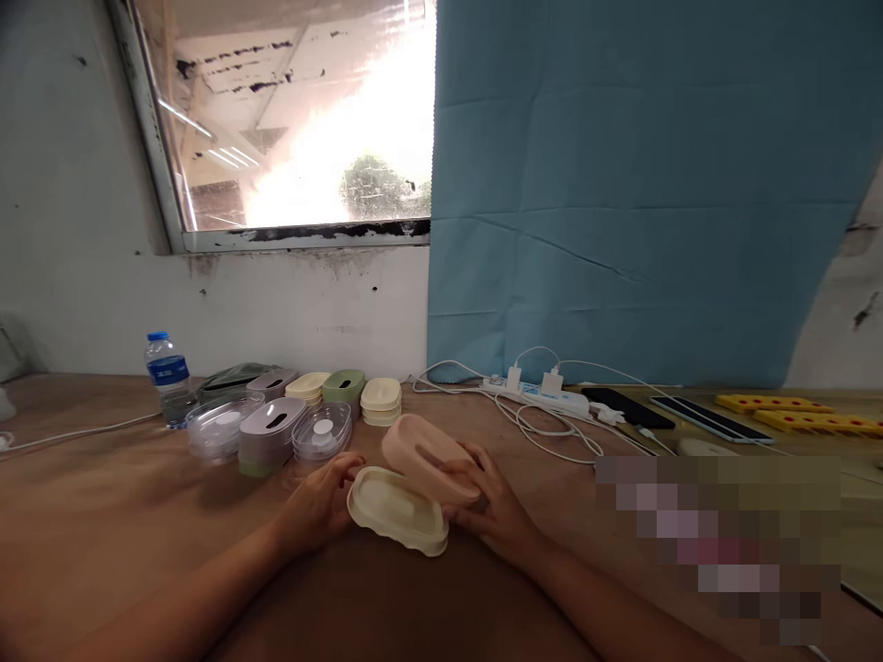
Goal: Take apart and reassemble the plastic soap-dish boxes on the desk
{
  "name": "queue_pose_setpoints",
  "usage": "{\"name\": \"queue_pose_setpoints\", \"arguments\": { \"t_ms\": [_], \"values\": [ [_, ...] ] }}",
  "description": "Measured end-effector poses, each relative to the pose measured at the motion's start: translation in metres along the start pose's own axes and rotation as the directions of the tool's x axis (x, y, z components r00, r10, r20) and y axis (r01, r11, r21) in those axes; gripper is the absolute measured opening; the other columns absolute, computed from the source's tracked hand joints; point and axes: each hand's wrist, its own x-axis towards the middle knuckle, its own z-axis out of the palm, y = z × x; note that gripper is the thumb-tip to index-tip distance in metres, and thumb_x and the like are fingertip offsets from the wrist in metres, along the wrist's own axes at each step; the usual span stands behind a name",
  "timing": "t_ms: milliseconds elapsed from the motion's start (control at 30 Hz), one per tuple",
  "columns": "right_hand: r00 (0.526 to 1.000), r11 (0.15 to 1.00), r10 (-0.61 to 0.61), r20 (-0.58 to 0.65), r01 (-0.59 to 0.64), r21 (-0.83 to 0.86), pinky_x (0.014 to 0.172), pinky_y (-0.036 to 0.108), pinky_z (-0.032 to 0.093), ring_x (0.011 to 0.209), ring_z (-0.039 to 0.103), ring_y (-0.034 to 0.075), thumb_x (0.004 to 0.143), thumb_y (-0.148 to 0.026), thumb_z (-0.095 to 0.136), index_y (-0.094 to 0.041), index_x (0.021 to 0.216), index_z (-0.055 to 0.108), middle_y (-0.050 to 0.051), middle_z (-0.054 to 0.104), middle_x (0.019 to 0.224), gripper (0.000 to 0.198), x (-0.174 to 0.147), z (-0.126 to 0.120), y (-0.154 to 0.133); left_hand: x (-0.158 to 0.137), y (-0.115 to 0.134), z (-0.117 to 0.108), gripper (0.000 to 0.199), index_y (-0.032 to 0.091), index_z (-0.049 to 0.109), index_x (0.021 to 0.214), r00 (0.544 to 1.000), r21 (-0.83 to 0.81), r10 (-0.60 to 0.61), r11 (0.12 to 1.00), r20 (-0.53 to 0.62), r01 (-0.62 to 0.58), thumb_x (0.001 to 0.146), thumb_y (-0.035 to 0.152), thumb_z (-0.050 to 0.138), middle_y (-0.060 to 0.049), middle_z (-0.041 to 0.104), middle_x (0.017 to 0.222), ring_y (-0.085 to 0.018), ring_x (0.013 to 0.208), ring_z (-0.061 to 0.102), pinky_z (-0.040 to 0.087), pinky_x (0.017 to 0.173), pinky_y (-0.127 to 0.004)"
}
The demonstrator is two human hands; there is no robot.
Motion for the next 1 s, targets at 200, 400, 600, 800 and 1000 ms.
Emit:
{"name": "queue_pose_setpoints", "arguments": {
  "t_ms": [200, 400, 600, 800, 1000],
  "values": [
    [0.923, 0.89, 0.341, -0.179, -0.255, 0.379, 0.069, 0.036, 0.049, 0.077, 0.058, 0.023, 0.078, -0.053, 0.038, -0.021, 0.091, 0.057, 0.007, 0.059, 0.092, 0.039, 0.01, 0.001, 0.02, 0.002, 0.004, -0.005, 0.036, 0.017, 0.046, 0.104, 0.988, 0.069, 0.068, 0.995, 0.137, -0.078, 0.069, 0.019, 0.054, -0.007, 0.06, 0.098, -0.019, 0.087, 0.057, 0.045, 0.076, -0.03],
    [0.93, 0.859, 0.346, -0.122, -0.261, 0.439, 0.054, 0.031, 0.051, 0.07, 0.058, 0.02, 0.075, -0.04, 0.046, -0.019, 0.093, 0.051, 0.005, 0.06, 0.079, 0.028, 0.014, 0.002, 0.025, 0.002, 0.004, -0.004, 0.033, 0.019, 0.053, 0.101, 0.955, 0.076, 0.173, 0.978, 0.241, -0.196, 0.069, 0.024, 0.052, -0.005, 0.062, 0.101, -0.019, 0.084, 0.057, 0.042, 0.074, -0.029],
    [0.989, 0.976, 0.121, -0.082, -0.103, 0.191, 0.074, 0.034, 0.051, 0.096, 0.056, 0.023, 0.077, -0.038, 0.052, -0.022, 0.116, 0.041, 0.009, 0.053, 0.115, 0.044, 0.023, -0.003, 0.019, 0.003, 0.001, -0.001, 0.036, 0.022, 0.056, 0.096, 0.934, 0.096, 0.194, 0.968, 0.301, -0.232, 0.061, 0.031, 0.058, -0.002, 0.065, 0.099, -0.019, 0.077, 0.058, 0.037, 0.07, -0.03],
    [0.994, 0.977, -0.101, -0.043, 0.091, -0.192, 0.094, 0.041, 0.037, 0.12, 0.037, 0.027, 0.078, -0.035, 0.052, -0.018, 0.121, 0.04, 0.012, 0.035, 0.133, 0.047, 0.09, 0.005, 0.02, 0.003, -0.001, 0.001, 0.046, 0.022, 0.056, 0.097, 0.919, 0.101, 0.192, 0.966, 0.344, -0.24, 0.055, 0.038, 0.063, -0.002, 0.065, 0.098, -0.02, 0.079, 0.058, 0.036, 0.072, -0.03],
    [0.99, 0.918, -0.112, 0.091, 0.138, -0.371, 0.087, 0.041, 0.042, 0.105, 0.05, 0.023, 0.079, -0.027, 0.058, -0.014, 0.108, 0.052, 0.01, 0.052, 0.116, 0.033, 0.174, 0.029, 0.008, 0.002, -0.004, 0.003, 0.046, 0.022, 0.056, 0.096, 0.923, 0.114, 0.182, 0.966, 0.34, -0.232, 0.055, 0.04, 0.063, -0.001, 0.066, 0.093, -0.02, 0.075, 0.058, 0.035, 0.069, -0.031]
  ]
}}
